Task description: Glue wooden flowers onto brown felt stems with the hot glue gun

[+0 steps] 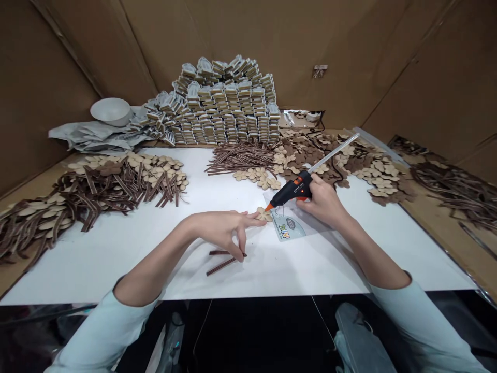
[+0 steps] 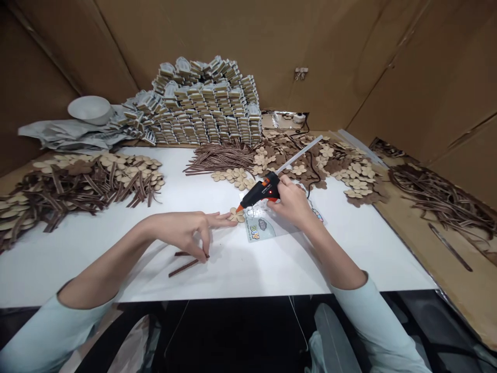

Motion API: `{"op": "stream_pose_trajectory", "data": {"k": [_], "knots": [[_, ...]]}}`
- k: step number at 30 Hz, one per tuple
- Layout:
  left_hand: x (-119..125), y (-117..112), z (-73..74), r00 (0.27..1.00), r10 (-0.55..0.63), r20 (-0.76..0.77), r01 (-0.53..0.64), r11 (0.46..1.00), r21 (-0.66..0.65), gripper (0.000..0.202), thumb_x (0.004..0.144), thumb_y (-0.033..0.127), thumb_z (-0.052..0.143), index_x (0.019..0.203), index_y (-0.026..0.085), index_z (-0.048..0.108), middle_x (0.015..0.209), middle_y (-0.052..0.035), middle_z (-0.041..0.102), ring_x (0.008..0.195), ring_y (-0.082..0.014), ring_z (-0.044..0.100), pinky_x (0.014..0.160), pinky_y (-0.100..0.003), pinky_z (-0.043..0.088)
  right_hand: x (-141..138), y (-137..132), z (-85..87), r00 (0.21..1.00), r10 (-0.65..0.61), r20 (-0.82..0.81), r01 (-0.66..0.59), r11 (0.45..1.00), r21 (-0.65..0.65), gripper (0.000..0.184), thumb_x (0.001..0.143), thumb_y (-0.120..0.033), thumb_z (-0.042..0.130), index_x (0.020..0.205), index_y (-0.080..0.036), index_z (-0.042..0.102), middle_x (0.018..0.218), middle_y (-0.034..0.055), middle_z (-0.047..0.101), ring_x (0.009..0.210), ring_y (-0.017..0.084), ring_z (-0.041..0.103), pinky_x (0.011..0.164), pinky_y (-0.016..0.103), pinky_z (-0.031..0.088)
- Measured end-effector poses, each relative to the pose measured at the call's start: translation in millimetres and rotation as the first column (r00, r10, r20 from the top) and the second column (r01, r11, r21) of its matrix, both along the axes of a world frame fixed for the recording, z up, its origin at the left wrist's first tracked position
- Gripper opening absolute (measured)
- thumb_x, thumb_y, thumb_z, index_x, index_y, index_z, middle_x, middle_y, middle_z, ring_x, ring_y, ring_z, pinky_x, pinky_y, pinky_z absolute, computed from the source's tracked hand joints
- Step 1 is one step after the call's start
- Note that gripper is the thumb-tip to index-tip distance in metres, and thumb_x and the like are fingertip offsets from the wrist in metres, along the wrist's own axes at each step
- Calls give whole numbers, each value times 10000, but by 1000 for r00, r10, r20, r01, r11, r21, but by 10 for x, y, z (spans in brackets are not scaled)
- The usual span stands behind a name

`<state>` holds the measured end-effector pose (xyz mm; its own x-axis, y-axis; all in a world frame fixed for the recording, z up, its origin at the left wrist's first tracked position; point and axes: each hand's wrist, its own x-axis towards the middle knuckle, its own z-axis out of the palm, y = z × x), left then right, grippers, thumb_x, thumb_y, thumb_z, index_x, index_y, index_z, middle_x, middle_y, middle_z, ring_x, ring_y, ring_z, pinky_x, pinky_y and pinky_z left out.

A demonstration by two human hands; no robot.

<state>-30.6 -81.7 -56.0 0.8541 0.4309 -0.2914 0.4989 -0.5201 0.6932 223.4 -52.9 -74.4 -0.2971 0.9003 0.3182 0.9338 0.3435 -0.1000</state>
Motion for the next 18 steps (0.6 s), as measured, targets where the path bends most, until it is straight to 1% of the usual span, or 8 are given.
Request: {"op": "stream_pose_trajectory", "data": {"k": [2, 6, 11, 15, 18], "knots": [[0, 0, 2, 1000, 9, 8, -9, 1000, -19, 68, 618, 263, 701, 683, 265, 721, 1380, 51, 345, 1292, -258, 255, 1020, -289, 225, -13, -8, 5, 1000, -7, -6, 7, 1000, -5, 122, 624, -278, 508, 590, -189, 432, 773, 61, 498, 666, 177, 511, 576, 287, 394], [14, -16, 19, 1000, 2, 4, -2, 1000, -16, 70, 623, 243, 696, 687, 254, 723, 1388, 43, 327, 1308, -256, 210, 1007, -284, 244, -33, -20, 9, 1000, -26, 3, 26, 1000, -17, 127, 619, -286, 516, 595, -185, 444, 773, 65, 495, 659, 177, 507, 573, 288, 385], [30, -22, 34, 1000, -5, 18, 5, 1000, -18, 82, 624, 248, 696, 701, 242, 723, 1393, 35, 315, 1292, -254, 251, 998, -279, 258, -52, -24, -13, 998, -43, 40, 44, 999, -15, 154, 629, -321, 519, 619, -174, 471, 799, 68, 498, 628, 167, 505, 540, 278, 368], [39, -25, 52, 1000, -22, -12, 22, 1000, -15, 101, 626, 258, 697, 710, 209, 723, 1414, 29, 266, 1320, -257, 159, 1023, -272, 206, -74, -37, -11, 996, -48, 76, 50, 998, -22, 163, 636, -331, 508, 632, -170, 485, 815, 70, 506, 603, 161, 503, 509, 273, 350], [41, -28, 55, 1000, -16, -15, 15, 999, -28, 92, 627, 256, 696, 704, 216, 724, 1414, 37, 263, 1309, -262, 197, 1000, -257, 247, -84, -46, 3, 994, -57, 97, 59, 998, -18, 168, 640, -333, 505, 658, -165, 503, 832, 73, 519, 620, 169, 515, 516, 274, 352]]}}
